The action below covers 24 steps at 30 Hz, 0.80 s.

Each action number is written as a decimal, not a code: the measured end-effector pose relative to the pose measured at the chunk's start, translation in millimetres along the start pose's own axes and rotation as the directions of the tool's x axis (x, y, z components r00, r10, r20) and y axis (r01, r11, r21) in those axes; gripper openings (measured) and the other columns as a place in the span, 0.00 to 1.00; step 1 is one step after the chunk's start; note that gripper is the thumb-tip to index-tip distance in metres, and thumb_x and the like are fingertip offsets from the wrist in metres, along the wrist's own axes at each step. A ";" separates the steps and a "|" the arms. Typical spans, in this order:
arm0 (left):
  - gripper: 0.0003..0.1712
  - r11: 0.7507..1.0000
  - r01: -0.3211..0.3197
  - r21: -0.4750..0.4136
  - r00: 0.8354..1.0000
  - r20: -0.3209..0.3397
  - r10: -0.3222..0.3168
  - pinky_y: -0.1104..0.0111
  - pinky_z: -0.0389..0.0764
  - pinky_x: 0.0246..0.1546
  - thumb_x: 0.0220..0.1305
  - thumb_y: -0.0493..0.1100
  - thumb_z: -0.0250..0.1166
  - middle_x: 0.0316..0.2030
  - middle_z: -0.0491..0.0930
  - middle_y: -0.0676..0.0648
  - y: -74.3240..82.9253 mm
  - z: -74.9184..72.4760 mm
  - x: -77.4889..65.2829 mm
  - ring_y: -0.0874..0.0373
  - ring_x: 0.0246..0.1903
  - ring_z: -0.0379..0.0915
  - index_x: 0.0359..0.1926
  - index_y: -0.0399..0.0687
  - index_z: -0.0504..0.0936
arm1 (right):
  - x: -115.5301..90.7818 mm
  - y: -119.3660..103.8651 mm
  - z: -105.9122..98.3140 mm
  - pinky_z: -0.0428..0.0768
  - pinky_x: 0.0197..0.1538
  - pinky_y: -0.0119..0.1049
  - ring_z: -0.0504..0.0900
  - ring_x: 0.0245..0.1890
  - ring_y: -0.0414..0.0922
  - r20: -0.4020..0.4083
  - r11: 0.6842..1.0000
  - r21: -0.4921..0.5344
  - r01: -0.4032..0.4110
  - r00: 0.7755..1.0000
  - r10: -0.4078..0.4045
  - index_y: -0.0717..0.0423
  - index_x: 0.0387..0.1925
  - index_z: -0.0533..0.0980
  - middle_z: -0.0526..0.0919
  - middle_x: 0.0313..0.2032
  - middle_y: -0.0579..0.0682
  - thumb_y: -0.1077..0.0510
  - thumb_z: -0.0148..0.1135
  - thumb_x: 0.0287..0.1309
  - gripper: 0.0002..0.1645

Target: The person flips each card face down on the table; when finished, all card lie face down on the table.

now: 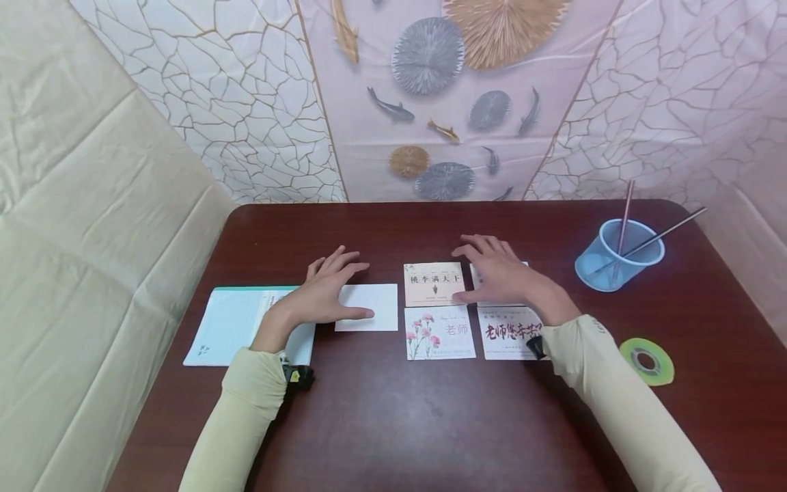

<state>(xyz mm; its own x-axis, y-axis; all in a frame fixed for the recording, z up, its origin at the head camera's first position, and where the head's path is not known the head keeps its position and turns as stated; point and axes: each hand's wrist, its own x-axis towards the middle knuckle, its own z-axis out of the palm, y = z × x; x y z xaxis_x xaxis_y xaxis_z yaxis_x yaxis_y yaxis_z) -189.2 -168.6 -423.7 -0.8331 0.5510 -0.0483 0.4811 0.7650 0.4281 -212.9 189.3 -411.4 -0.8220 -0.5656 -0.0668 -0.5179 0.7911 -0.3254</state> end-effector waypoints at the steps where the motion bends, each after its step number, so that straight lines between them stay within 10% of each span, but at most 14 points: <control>1: 0.54 1.000 -0.006 0.009 1.000 0.004 0.006 0.40 0.39 0.64 0.50 0.73 0.67 0.73 0.53 0.43 2.0 1.3 4.5 0.44 0.74 0.32 0.71 0.50 0.64 | -1.4 4.4 -1.3 0.46 0.66 0.65 0.48 0.70 0.62 0.002 1.000 -0.001 -0.007 1.000 0.007 0.53 0.67 0.65 0.52 0.72 0.62 0.33 0.73 0.46 0.53; 24: 0.52 0.998 -0.052 0.030 0.993 0.103 0.049 0.45 0.43 0.65 0.54 0.74 0.63 0.74 0.50 0.46 24.5 22.6 65.3 0.46 0.74 0.31 0.73 0.52 0.63 | 7.1 23.2 2.9 0.47 0.65 0.66 0.53 0.68 0.64 0.040 0.997 0.080 -0.020 0.999 0.017 0.51 0.60 0.70 0.58 0.70 0.64 0.38 0.75 0.47 0.43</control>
<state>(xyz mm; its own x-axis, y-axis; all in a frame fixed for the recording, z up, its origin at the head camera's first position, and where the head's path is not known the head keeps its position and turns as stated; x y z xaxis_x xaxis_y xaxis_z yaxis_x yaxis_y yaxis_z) -225.6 -106.3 -436.8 -0.7758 0.6194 -0.1203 0.5321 0.7447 0.4029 -230.0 203.0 -422.1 -0.8206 -0.5607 -0.1102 -0.4805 0.7815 -0.3981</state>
